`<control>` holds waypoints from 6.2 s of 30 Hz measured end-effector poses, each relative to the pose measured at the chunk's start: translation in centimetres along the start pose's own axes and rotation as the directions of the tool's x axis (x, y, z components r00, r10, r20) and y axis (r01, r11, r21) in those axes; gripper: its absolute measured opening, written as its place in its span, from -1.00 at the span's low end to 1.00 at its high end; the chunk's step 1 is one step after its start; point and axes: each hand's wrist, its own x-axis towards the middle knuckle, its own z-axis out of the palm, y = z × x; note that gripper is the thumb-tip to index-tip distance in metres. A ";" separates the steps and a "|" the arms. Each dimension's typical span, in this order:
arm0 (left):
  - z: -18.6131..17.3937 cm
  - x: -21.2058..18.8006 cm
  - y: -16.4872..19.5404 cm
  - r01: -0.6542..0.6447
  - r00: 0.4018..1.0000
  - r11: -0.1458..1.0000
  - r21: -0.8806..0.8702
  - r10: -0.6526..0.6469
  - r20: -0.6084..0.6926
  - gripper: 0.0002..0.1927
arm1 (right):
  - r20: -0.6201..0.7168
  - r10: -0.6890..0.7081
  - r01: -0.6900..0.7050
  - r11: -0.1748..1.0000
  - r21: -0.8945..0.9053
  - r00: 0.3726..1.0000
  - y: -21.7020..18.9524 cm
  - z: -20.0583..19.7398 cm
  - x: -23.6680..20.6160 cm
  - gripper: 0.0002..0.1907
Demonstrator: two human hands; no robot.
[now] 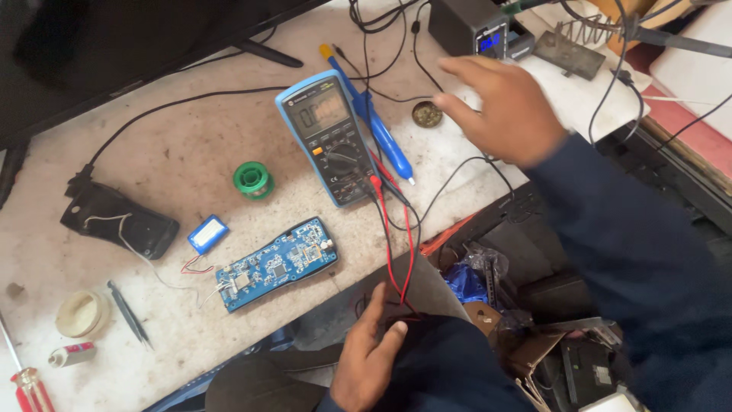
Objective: The person uses a multimeter to probe multiple points on a disassembled remote control's circuit board, then operates the remote to check its display and buttons. They later use a soldering iron and solder to rework a joint on the board.
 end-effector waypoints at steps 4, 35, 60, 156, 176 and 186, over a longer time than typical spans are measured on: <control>-2.3 -2.2 -2.0 0.012 0.999 0.995 0.101 -0.007 -0.046 -0.38 | -0.168 0.109 -0.120 0.991 -0.052 0.980 -5.1 -4.5 -7.1 -0.68; -4.0 -13.4 -3.9 0.044 0.988 0.909 0.415 0.022 -0.152 -0.49 | -0.275 0.440 -0.433 0.897 0.092 0.855 -13.7 0.0 -15.5 -0.67; -5.1 -16.2 -2.8 -0.127 0.940 0.944 -0.305 0.017 -0.340 -0.52 | 0.973 0.104 0.137 0.981 -0.134 0.208 -25.4 10.6 -13.6 -0.06; -15.2 -12.7 1.0 -0.409 0.706 0.482 0.775 0.705 -0.066 -0.45 | 0.123 -0.110 0.039 0.880 0.473 0.986 -19.0 9.7 5.0 -0.62; -9.6 -8.6 6.8 -0.360 0.798 0.731 0.580 0.563 -0.215 -0.75 | 0.620 -0.006 -0.536 0.495 0.684 0.785 -20.2 3.7 -9.7 -0.55; -8.6 -8.5 4.5 -0.309 0.944 0.809 0.500 0.325 0.056 -0.75 | 0.530 -0.146 -0.444 0.389 0.807 0.836 -13.7 1.8 -9.4 -0.57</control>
